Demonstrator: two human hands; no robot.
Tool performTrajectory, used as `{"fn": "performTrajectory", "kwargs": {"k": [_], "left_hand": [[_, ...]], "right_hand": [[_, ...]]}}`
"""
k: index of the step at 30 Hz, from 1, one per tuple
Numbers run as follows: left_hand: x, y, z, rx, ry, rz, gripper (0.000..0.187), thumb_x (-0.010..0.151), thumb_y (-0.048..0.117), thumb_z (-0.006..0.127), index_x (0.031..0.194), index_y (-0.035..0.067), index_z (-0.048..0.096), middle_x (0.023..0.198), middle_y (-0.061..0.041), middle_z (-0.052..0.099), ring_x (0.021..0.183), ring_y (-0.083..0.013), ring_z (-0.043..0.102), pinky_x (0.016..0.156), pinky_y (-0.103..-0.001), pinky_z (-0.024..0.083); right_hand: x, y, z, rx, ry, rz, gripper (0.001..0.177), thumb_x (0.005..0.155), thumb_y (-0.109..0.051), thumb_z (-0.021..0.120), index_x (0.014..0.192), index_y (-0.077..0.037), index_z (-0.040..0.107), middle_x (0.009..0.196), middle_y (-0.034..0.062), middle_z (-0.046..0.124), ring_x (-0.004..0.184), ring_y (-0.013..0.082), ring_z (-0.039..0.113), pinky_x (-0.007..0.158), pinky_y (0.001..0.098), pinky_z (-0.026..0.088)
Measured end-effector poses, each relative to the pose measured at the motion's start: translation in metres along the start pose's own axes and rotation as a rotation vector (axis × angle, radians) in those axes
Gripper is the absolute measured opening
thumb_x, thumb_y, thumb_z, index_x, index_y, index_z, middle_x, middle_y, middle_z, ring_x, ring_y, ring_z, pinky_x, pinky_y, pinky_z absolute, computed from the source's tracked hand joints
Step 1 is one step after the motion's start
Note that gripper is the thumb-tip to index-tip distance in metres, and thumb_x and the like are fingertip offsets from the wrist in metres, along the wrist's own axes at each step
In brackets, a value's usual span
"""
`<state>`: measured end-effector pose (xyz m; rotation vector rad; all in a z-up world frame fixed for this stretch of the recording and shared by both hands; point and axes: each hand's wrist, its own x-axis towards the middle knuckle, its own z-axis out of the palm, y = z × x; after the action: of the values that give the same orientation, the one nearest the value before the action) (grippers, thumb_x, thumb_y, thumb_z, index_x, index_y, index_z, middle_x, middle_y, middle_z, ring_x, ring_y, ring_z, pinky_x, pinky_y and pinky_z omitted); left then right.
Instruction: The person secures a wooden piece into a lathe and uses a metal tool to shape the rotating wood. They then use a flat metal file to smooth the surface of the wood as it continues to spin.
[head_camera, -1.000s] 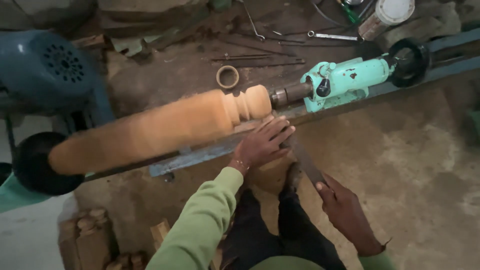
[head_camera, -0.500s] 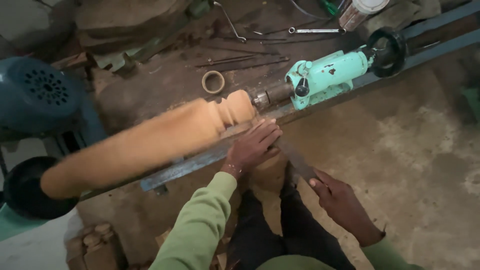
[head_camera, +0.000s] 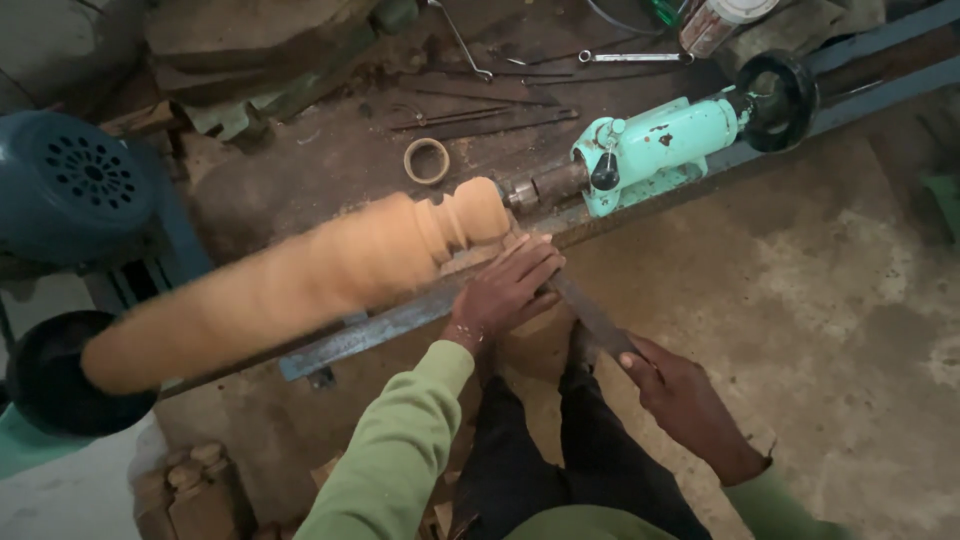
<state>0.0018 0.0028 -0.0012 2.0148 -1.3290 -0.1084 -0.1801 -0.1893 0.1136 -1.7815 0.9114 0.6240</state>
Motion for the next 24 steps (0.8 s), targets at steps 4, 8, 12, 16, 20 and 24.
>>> {"fn": "performTrajectory", "kwargs": {"k": [4, 8, 12, 16, 20, 24], "left_hand": [[0.002, 0.002, 0.004, 0.032, 0.028, 0.015, 0.052, 0.091, 0.028, 0.077, 0.136, 0.007, 0.059, 0.141, -0.013, 0.058, 0.141, -0.0311, 0.053, 0.123, -0.047, 0.042], [0.001, 0.004, -0.001, 0.032, 0.007, -0.018, 0.050, 0.091, 0.029, 0.077, 0.134, 0.009, 0.061, 0.139, -0.009, 0.060, 0.140, -0.0302, 0.055, 0.122, -0.044, 0.044], [-0.002, 0.001, 0.004, 0.079, 0.015, 0.025, 0.049, 0.090, 0.033, 0.078, 0.131, 0.010, 0.063, 0.135, -0.009, 0.062, 0.135, -0.0293, 0.057, 0.118, -0.045, 0.046], [-0.005, 0.003, 0.003, 0.048, 0.068, 0.040, 0.048, 0.090, 0.033, 0.078, 0.131, 0.011, 0.064, 0.134, -0.008, 0.064, 0.133, -0.0280, 0.060, 0.118, -0.043, 0.047], [-0.009, 0.001, 0.005, 0.098, 0.091, 0.081, 0.047, 0.092, 0.035, 0.078, 0.130, 0.012, 0.065, 0.133, -0.007, 0.064, 0.130, -0.0272, 0.062, 0.118, -0.043, 0.048], [-0.008, 0.004, 0.001, 0.107, 0.087, 0.040, 0.044, 0.092, 0.035, 0.077, 0.129, 0.013, 0.066, 0.131, -0.005, 0.066, 0.128, -0.0258, 0.064, 0.116, -0.042, 0.049]], "right_hand": [[0.000, 0.001, 0.000, -0.041, 0.015, -0.038, 0.045, 0.098, -0.032, 0.058, 0.142, -0.021, 0.064, 0.062, 0.0049, 0.048, 0.054, 0.0131, 0.046, 0.052, 0.0337, 0.044], [-0.003, -0.004, 0.003, 0.000, 0.001, -0.031, 0.046, 0.098, -0.031, 0.057, 0.142, -0.020, 0.064, 0.062, 0.0056, 0.047, 0.054, 0.0138, 0.046, 0.052, 0.0340, 0.045], [-0.005, 0.004, 0.003, -0.008, 0.006, -0.051, 0.046, 0.098, -0.031, 0.058, 0.142, -0.018, 0.063, 0.061, 0.0062, 0.047, 0.054, 0.0136, 0.047, 0.052, 0.0340, 0.045], [-0.004, 0.014, -0.002, -0.039, 0.007, -0.079, 0.045, 0.099, -0.032, 0.058, 0.140, -0.016, 0.065, 0.063, 0.0049, 0.047, 0.056, 0.0128, 0.046, 0.052, 0.0342, 0.044], [0.000, 0.018, -0.008, -0.063, -0.020, -0.105, 0.046, 0.099, -0.034, 0.057, 0.142, -0.017, 0.064, 0.066, 0.0036, 0.045, 0.057, 0.0126, 0.043, 0.053, 0.0342, 0.043], [0.010, 0.019, -0.017, -0.071, -0.063, -0.083, 0.047, 0.099, -0.035, 0.058, 0.142, -0.017, 0.064, 0.068, 0.0034, 0.047, 0.058, 0.0135, 0.043, 0.054, 0.0342, 0.045]]}}
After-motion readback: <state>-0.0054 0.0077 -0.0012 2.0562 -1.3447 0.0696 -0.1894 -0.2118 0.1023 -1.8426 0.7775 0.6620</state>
